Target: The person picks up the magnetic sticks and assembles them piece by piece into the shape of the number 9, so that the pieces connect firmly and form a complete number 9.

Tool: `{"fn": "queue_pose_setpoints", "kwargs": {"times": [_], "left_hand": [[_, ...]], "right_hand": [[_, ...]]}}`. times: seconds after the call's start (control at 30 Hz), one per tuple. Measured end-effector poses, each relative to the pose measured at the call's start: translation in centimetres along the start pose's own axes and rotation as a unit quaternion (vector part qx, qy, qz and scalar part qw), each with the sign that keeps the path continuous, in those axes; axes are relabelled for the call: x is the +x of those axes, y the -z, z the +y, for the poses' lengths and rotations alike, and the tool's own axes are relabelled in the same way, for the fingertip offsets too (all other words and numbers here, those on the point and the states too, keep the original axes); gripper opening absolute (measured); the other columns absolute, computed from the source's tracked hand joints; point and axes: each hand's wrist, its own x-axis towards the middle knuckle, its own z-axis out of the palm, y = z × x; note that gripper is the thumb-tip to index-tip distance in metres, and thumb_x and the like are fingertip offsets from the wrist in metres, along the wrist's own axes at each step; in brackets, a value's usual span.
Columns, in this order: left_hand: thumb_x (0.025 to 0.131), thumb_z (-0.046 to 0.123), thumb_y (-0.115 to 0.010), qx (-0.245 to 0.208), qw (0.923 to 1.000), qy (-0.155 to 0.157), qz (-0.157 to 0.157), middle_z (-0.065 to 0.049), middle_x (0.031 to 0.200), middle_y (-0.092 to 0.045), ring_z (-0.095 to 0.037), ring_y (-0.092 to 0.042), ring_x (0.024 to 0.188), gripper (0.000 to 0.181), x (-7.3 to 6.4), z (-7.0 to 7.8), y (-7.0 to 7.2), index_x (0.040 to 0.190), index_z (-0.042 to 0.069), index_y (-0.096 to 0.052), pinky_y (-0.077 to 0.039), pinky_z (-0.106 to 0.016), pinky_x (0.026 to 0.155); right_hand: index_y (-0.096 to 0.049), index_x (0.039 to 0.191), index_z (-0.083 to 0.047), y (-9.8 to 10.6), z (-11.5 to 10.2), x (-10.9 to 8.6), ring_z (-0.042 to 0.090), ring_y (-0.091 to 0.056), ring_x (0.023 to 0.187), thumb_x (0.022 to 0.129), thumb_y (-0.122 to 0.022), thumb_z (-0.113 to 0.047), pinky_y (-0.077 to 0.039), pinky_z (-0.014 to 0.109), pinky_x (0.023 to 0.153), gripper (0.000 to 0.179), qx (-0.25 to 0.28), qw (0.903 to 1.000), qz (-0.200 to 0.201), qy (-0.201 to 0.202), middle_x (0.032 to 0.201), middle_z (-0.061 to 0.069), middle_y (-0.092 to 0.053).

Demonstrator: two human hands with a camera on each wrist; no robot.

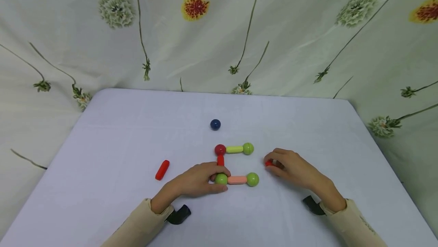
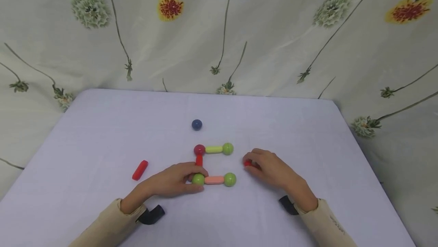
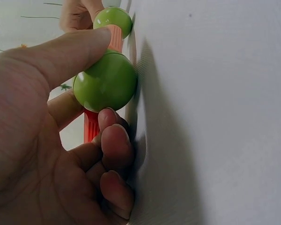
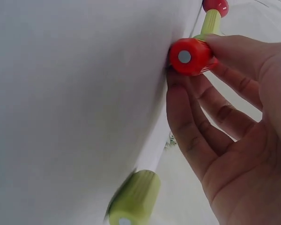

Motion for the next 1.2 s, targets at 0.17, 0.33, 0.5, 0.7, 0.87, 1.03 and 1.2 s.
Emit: {"fn": "queue_pose_setpoints", "kwargs": {"times": [0.17,0.33,0.5,0.7,0.87,1.03,1.2], "left_hand": [[0.092,0.032,-0.072,0.000,1.0000,-0.003,0.001,0.009,0.089,-0.054,-0.011,-0.051,0.086,0.030,0.0,0.0,0.0,0.120,0.024,-0.066,-0.042,-0.024,0.067],[0.092,0.032,-0.072,0.001,1.0000,-0.004,0.000,0.009,0.091,-0.054,-0.011,-0.051,0.088,0.030,0.0,0.0,0.0,0.120,0.024,-0.066,-0.043,-0.024,0.068],[0.092,0.032,-0.072,0.002,1.0000,-0.002,0.000,0.009,0.089,-0.054,-0.011,-0.052,0.087,0.030,0.0,0.0,0.0,0.120,0.023,-0.066,-0.043,-0.024,0.068],[0.092,0.032,-0.071,0.003,1.0000,-0.001,-0.004,0.009,0.091,-0.054,-0.011,-0.052,0.088,0.031,0.0,0.0,0.0,0.121,0.023,-0.065,-0.043,-0.024,0.069],[0.092,0.033,-0.071,0.003,1.0000,0.001,-0.003,0.009,0.091,-0.054,-0.011,-0.052,0.088,0.030,-0.1,0.0,0.1,0.121,0.024,-0.065,-0.043,-0.024,0.068],[0.092,0.033,-0.071,0.002,1.0000,0.001,-0.005,0.009,0.090,-0.054,-0.011,-0.051,0.087,0.030,-0.1,0.1,0.0,0.120,0.024,-0.066,-0.042,-0.024,0.067],[0.092,0.033,-0.072,0.003,1.0000,0.002,-0.001,0.009,0.090,-0.054,-0.011,-0.051,0.086,0.031,-0.1,0.1,0.0,0.120,0.024,-0.066,-0.042,-0.023,0.067]], "right_hand": [[-0.069,0.108,-0.017,-0.1,-0.2,0.2,-0.001,-0.053,0.077,0.093,-0.071,-0.014,-0.050,0.021,0.070,0.015,0.017,0.9998,0.006,0.009,0.094,-0.013,-0.060],[-0.068,0.108,-0.016,0.0,-0.5,0.7,-0.001,-0.056,0.076,0.093,-0.071,-0.013,-0.052,0.022,0.070,0.015,0.025,0.9996,0.003,0.012,0.092,-0.012,-0.061],[-0.067,0.105,-0.016,0.3,-1.2,1.5,0.001,-0.061,0.078,0.093,-0.071,-0.017,-0.054,0.025,0.071,0.013,0.033,0.9994,-0.004,0.003,0.092,-0.012,-0.062],[-0.065,0.103,-0.015,0.3,-1.8,2.1,0.003,-0.063,0.080,0.093,-0.072,-0.017,-0.054,0.026,0.073,0.012,0.038,0.9992,-0.006,-0.010,0.094,-0.010,-0.065],[-0.065,0.104,-0.015,0.1,-2.0,2.6,0.004,-0.065,0.080,0.093,-0.072,-0.015,-0.055,0.027,0.073,0.013,0.051,0.9985,0.014,-0.012,0.094,-0.008,-0.067],[-0.065,0.106,-0.009,-0.3,-2.5,2.9,0.007,-0.069,0.081,0.093,-0.071,-0.010,-0.057,0.025,0.075,0.014,0.099,0.9943,0.028,-0.030,0.093,-0.004,-0.070],[-0.065,0.108,-0.008,-0.5,-3.3,3.1,0.011,-0.072,0.086,0.093,-0.071,-0.010,-0.057,0.026,0.078,0.017,0.150,0.9860,0.045,-0.057,0.101,-0.001,-0.072]]}}
